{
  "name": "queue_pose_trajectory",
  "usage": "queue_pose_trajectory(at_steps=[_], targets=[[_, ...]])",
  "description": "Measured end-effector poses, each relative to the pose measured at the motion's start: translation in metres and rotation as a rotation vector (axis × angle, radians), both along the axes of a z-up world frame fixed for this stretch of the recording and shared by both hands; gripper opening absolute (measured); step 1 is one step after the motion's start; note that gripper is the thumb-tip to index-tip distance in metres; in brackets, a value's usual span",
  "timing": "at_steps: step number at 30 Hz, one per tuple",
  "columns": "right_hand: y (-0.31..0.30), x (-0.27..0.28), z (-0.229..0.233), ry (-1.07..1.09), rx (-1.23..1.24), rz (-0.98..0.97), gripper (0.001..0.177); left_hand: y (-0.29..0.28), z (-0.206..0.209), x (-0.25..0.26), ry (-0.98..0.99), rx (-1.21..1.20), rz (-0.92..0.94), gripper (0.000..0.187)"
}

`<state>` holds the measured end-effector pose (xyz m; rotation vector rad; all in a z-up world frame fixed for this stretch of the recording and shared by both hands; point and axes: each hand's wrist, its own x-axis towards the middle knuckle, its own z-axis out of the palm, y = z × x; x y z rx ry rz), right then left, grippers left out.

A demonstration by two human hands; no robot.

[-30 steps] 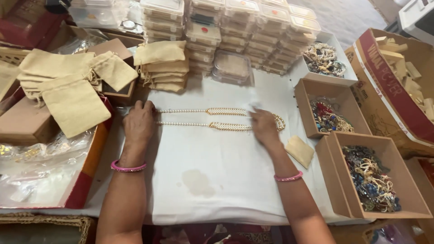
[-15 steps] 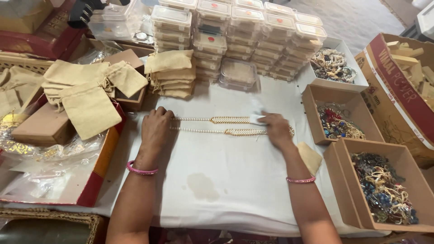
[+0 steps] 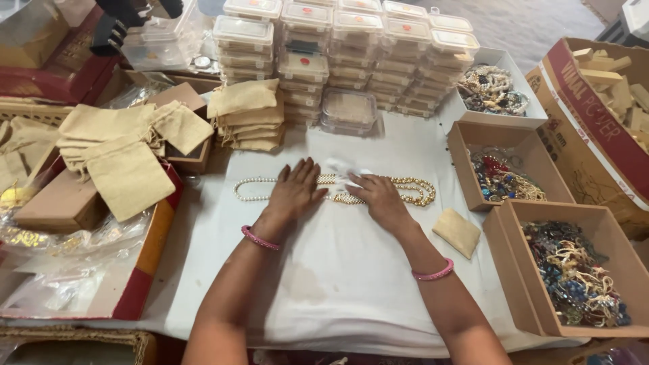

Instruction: The person cleans a small silver ring with a white cloth, places it into a clear plastic box, and then puts the box into a beige drawstring pouch. They then pick up a long pearl necklace, clean it with the cloth, and place it into a plastic box.

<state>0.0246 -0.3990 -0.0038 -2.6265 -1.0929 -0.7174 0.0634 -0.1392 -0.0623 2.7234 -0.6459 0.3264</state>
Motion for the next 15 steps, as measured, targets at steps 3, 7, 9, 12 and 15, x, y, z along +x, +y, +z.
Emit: queue_pose_trajectory(at_steps=[3,7,9,12,15], targets=[[-0.035,0.010,-0.004,0.200,0.147,-0.280,0.039,0.003,0.004,0.005,0.097,0.061,0.126,0.071],[-0.083,0.026,-0.021,0.224,0.225,-0.563,0.037,0.003,0.004,0.002,0.101,0.071,0.123,0.076],[-0.085,0.029,-0.018,0.126,0.072,-0.788,0.033,0.004,0.005,-0.006,0.048,0.126,0.114,0.079],[-0.075,0.024,-0.027,-0.211,0.037,-0.600,0.036,0.005,0.018,-0.018,0.087,0.130,0.105,0.082],[-0.025,0.000,-0.012,-0.174,0.162,-0.185,0.029,0.007,0.025,-0.023,0.104,0.166,0.075,0.084]])
